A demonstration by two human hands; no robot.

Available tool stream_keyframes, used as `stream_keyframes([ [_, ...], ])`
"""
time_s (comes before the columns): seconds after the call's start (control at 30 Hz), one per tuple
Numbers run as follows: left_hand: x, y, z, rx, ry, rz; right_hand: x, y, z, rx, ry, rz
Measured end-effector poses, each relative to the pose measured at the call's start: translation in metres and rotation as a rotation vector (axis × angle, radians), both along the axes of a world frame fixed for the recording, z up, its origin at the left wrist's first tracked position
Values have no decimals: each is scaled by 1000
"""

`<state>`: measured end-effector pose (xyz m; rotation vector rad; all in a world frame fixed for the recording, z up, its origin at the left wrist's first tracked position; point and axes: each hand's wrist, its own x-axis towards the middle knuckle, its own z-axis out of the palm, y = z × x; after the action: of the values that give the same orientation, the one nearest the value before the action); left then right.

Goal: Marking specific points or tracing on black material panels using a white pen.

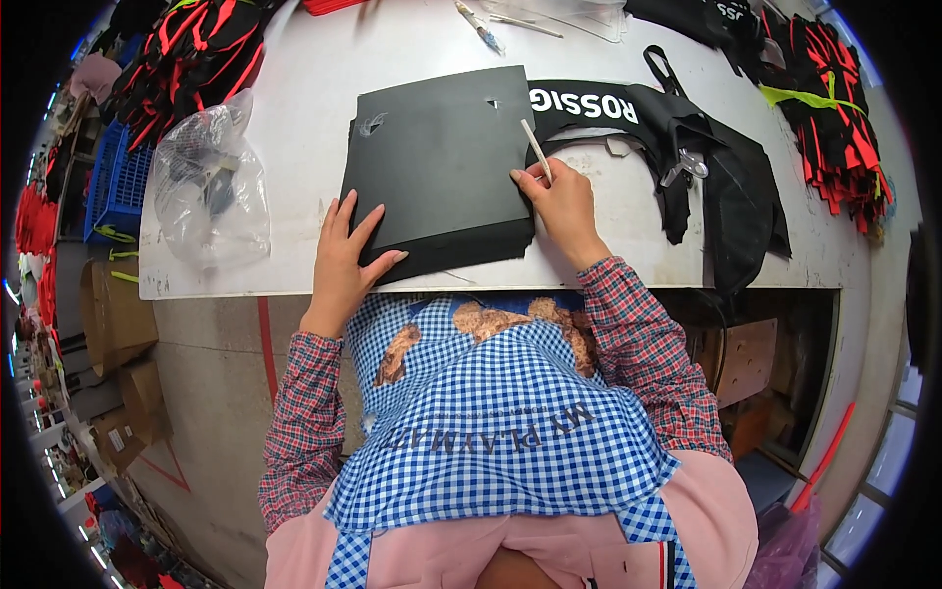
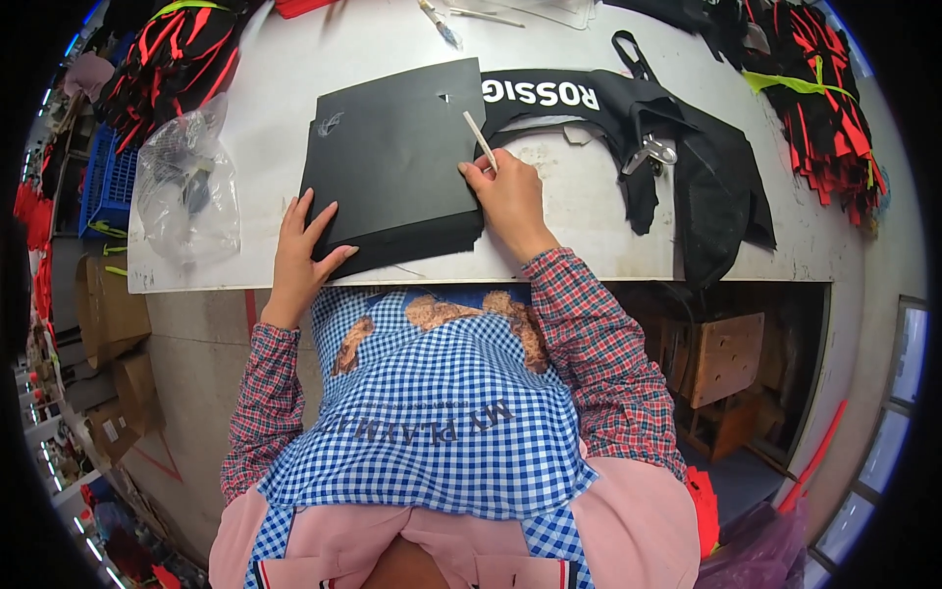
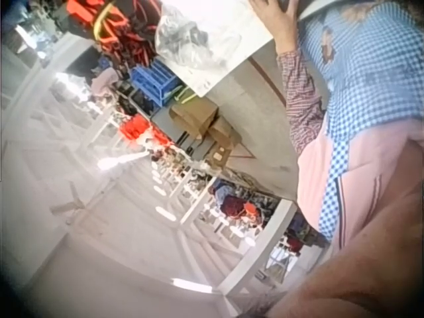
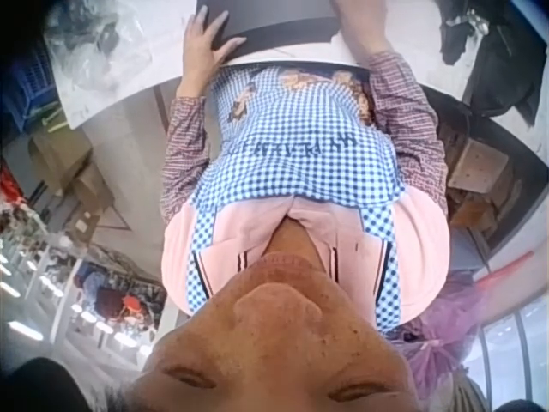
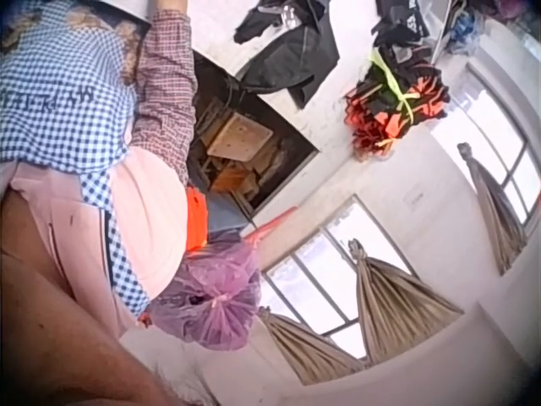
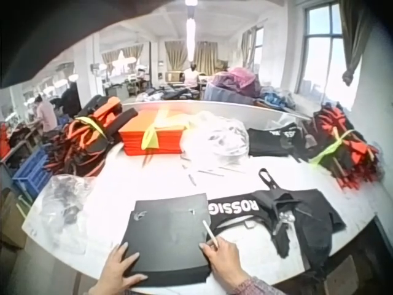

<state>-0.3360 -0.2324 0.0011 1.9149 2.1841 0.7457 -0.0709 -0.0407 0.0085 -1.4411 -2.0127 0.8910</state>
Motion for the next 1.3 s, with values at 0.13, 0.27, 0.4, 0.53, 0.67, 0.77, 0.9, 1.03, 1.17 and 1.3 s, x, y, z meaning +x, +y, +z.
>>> stream_keyframes([
  [0.13,0,-1,0,15,0,7,4,1,-6,-23,87,-1],
  [0.27,-3,-4,-3,3,-16,17,9,-3,-7,-95,22,36],
  [0.4,-2,-5,-2,11,-4,1,12,-4,-5,-140,17,57],
  [0.53,-2,-8,0,4,32,-12,13,-3,-7,-116,27,83],
  [0.67,-5,-13,-4,-12,19,-15,12,-4,-5,-154,33,85],
  [0.77,-6,-14,-4,-10,14,-17,11,-3,-4,-145,24,88],
  [0.9,-6,-13,-4,4,10,-27,14,-2,-5,-149,62,101],
  [1.03,-9,-13,-4,-7,-7,-17,15,1,-10,-164,87,121],
  [1.17,-6,-9,4,-62,91,-12,18,1,-9,-179,86,124],
  [1.3,4,4,8,-11,96,15,19,-4,-4,-212,95,134],
])
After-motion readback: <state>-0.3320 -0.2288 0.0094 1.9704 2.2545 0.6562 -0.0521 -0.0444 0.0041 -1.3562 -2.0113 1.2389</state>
